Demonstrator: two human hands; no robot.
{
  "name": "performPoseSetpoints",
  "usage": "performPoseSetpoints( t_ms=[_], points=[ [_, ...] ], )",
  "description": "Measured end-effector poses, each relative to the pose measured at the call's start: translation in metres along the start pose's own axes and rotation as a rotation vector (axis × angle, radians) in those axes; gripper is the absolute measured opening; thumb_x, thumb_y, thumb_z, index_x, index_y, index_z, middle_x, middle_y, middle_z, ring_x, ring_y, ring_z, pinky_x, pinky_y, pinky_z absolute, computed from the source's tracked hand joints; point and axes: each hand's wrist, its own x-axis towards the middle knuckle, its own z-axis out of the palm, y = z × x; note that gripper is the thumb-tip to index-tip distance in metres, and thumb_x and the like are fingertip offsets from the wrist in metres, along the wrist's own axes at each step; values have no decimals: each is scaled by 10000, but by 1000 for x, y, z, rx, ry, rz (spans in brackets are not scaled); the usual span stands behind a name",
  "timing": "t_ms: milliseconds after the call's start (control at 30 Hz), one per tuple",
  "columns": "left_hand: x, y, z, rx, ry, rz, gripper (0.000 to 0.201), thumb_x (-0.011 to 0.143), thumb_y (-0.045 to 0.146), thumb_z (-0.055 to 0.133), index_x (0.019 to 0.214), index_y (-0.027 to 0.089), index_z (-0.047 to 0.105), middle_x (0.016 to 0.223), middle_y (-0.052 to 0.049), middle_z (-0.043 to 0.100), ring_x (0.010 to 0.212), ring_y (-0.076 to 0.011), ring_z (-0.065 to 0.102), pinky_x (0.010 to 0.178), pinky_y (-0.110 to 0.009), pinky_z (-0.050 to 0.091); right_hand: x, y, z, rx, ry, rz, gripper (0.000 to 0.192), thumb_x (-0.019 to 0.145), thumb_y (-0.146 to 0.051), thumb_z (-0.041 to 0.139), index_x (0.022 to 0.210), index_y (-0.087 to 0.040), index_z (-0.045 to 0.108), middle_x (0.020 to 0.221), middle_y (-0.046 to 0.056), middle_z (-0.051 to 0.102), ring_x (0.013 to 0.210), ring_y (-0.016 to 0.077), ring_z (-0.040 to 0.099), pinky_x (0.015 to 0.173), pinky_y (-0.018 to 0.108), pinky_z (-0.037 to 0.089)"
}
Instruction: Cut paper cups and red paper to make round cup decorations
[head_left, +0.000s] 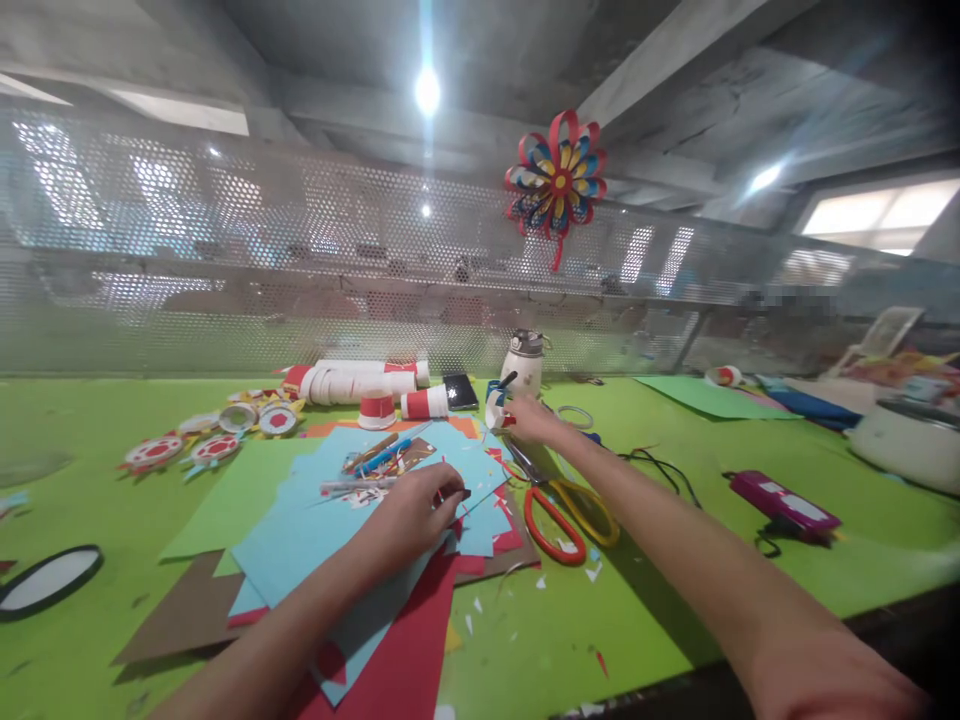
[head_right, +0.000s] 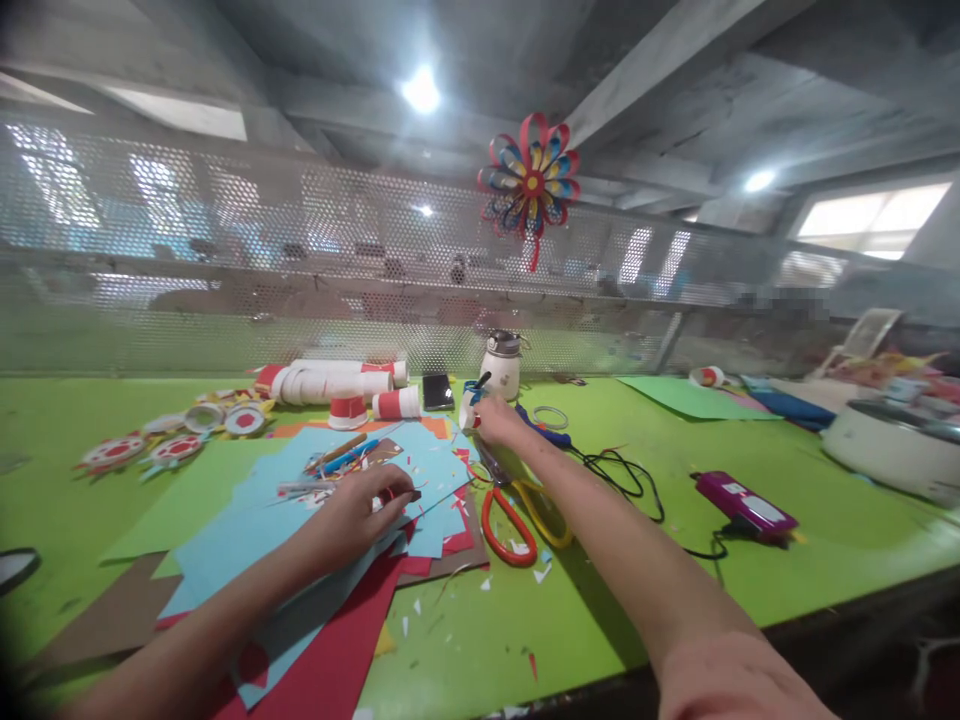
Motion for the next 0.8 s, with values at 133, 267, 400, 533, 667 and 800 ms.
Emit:
performPoseSetpoints(
  t_ms=[133, 267, 400, 533, 667, 800],
  points=[
    [0, -1, -1, -8, 10, 2, 126, 821, 207, 482, 794, 175, 601, 758, -42, 640, 683, -156, 551, 650, -283, 397, 9, -4, 6, 338, -8, 15, 291, 904, -299, 546, 1162, -163, 555, 1175, 80, 576, 979, 212, 598, 816, 404, 512],
    [2, 4, -3, -77, 31, -18, 144, 820, 224, 497, 767, 169, 619, 729, -41, 643, 668, -155, 552, 648, -287, 403, 1, -5, -3, 744, -3, -16, 303, 904, -296, 548, 1172, -154, 544, 1156, 79, 582, 954, 205, 607, 792, 401, 521],
    [5, 5, -2, -304, 49, -133, 140, 796, 254, 543, 725, 164, 624, 708, -48, 651, 666, -164, 574, 629, -292, 422, -29, -13, -13, 1138, 8, -119, 235, 893, -312, 564, 1049, -138, 584, 1003, 52, 629, 843, 166, 630, 737, 355, 536],
    [5, 8, -2, -691, 25, -266, 142, 759, 292, 623, 722, 156, 626, 784, -75, 666, 731, -183, 597, 659, -314, 459, -59, -29, -21, 1440, 22, -209, 263, 733, -381, 730, 821, -181, 584, 842, -4, 643, 764, 134, 639, 750, 318, 538],
    [3, 17, -9, -1182, 29, -293, 97, 754, 251, 668, 766, 164, 625, 1014, -82, 662, 952, -196, 595, 830, -348, 462, -75, -43, -23, 1603, -10, -264, 247, 684, -339, 773, 779, -199, 595, 797, -22, 655, 734, 121, 639, 739, 302, 535],
    [4, 21, -17, -1370, 109, -268, 29, 758, 174, 669, 755, 156, 646, 944, -49, 662, 893, -149, 591, 916, -363, 438, -84, -51, -23, 1604, -96, -308, 201, 706, -294, 760, 815, -173, 640, 784, 9, 680, 709, 133, 645, 708, 305, 525]
  ],
)
